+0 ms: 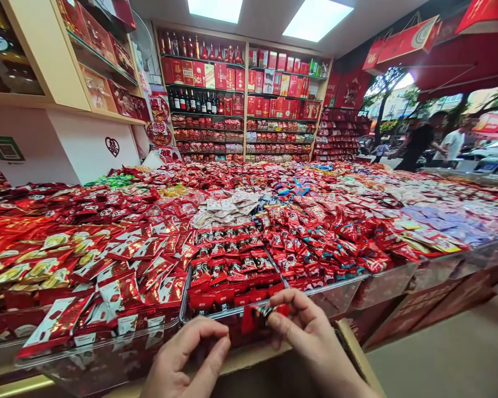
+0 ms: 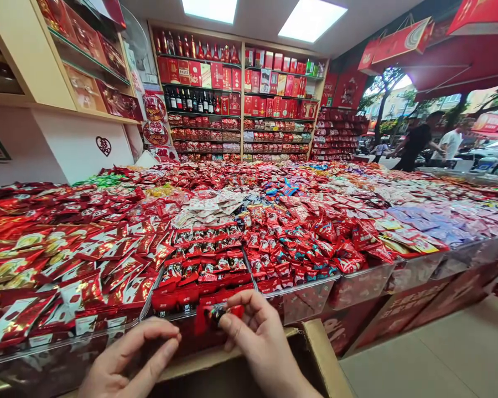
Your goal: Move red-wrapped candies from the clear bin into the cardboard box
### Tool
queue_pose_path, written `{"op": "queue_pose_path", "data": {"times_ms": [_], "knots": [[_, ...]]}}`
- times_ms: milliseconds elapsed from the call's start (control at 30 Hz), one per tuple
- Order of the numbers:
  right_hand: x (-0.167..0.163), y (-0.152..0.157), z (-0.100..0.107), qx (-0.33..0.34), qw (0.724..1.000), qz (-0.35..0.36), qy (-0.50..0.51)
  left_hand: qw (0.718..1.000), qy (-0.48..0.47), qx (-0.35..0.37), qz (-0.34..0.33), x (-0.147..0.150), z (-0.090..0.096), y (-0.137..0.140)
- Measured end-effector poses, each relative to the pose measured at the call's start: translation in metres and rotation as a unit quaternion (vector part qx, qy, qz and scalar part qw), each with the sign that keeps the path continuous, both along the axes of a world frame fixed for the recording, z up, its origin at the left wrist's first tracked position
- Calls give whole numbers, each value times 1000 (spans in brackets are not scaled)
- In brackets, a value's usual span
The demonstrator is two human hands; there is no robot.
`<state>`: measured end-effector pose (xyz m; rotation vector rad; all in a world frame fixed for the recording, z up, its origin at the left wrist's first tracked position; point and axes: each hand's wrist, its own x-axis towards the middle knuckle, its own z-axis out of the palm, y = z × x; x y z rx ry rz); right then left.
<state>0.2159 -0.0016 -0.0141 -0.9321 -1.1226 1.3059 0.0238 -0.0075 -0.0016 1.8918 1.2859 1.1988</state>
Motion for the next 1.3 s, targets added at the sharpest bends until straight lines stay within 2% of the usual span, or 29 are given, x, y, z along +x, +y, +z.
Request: {"op": "queue_pose_path", "data": {"times_ms": [67, 100, 167, 267, 400, 500, 733, 967, 1100, 1200, 1267, 1300], "knots": [[13, 9, 16, 98, 985, -60, -132, 980, 124, 158, 17, -8, 8, 13], [18, 15, 23, 148, 967, -75, -195, 964, 178, 198, 18, -11, 12, 21], [23, 26, 35, 229, 924, -82, -294, 941, 266, 210, 17, -12, 20, 35], [20, 40, 45, 283, 877, -33, -387, 929, 326, 174, 10, -9, 27, 49], [9, 50, 48, 307, 827, 49, -468, 929, 344, 135, -8, -5, 30, 54], [3, 54, 46, 296, 819, 79, -486, 929, 349, 120, -13, -4, 32, 56], [-3, 63, 37, 285, 786, 73, -543, 933, 338, 117, -30, -3, 35, 60], [-3, 64, 33, 277, 780, 68, -557, 945, 304, 110, -35, -4, 32, 60], [-2, 64, 31, 294, 786, 63, -541, 950, 292, 102, -29, -7, 29, 59], [-1, 56, 40, 316, 806, 29, -500, 953, 286, 99, -31, -9, 28, 58], [2, 43, 51, 309, 834, 9, -457, 954, 281, 100, -36, -9, 28, 58], [4, 34, 56, 289, 854, 20, -432, 955, 278, 101, -38, -9, 29, 58]]}}
